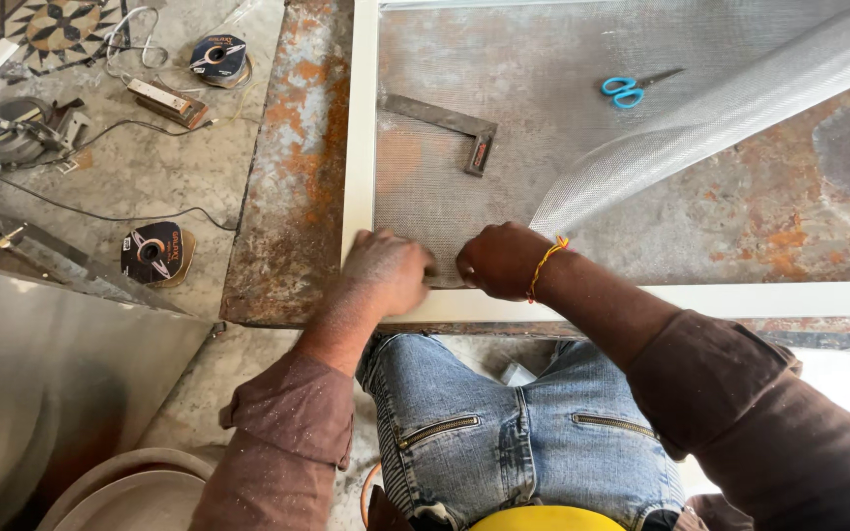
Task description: The person installs a mesh screen into a white window frame. They use scissors to trim excess mesh, then press the mesh into the frame groove with their fingers. A metal tool is used to push the mesh and spline firmly into place along the edges.
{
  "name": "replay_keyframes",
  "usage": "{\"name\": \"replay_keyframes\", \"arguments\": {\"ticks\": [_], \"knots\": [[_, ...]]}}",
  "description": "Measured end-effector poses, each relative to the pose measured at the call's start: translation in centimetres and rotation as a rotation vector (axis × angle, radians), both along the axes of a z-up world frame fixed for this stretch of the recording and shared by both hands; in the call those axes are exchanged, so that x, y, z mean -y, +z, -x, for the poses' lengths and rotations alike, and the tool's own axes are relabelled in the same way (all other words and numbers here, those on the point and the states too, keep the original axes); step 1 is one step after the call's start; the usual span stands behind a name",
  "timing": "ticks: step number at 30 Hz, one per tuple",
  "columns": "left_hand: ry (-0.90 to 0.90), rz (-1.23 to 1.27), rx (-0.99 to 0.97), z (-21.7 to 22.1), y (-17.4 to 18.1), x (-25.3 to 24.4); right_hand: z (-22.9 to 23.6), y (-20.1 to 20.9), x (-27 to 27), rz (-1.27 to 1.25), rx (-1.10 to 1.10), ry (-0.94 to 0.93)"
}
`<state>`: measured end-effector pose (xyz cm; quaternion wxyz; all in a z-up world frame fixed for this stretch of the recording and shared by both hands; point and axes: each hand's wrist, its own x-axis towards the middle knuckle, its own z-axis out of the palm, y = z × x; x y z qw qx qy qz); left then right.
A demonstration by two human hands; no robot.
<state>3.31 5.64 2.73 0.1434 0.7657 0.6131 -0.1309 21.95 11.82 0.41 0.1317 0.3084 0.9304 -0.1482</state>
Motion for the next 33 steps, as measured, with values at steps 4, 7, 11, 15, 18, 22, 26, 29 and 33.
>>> {"name": "replay_keyframes", "arguments": {"ticks": [4, 7, 11, 15, 18, 22, 26, 29, 33], "knots": [[0.034, -0.006, 0.169, -1.4, -1.8, 0.3, -0.2, -1.1, 0.1, -0.016, -0.112, 0.01], [0.086, -0.059, 0.28, -1.7, -3.0, 0.1, 0.0, -1.7, 0.2, -0.066, -0.108, 0.042], [0.144, -0.043, 0.326, -1.6, -3.9, -0.4, 0.7, -1.6, 0.1, -0.003, 0.053, -0.109], [0.246, -0.022, 0.428, -1.6, -4.1, -0.9, 1.1, -0.3, 0.5, -0.031, 0.064, -0.138], [0.291, 0.108, 0.349, -1.9, -3.9, -1.6, 0.9, 0.7, 1.7, -0.159, 0.042, -0.126], [0.297, 0.143, 0.327, -2.1, -3.9, -1.9, 0.2, 2.0, 2.0, -0.251, 0.189, 0.038], [0.303, 0.168, 0.312, -2.1, -3.6, -2.1, -0.6, 2.9, 0.8, -0.205, 0.205, -0.063], [0.329, 0.161, 0.318, -2.1, -3.4, -1.9, -0.9, 2.9, 0.5, -0.093, 0.23, -0.138], [0.32, 0.128, 0.308, -2.3, -3.2, -2.0, -1.1, 2.3, 0.9, -0.079, 0.145, -0.233]]}}
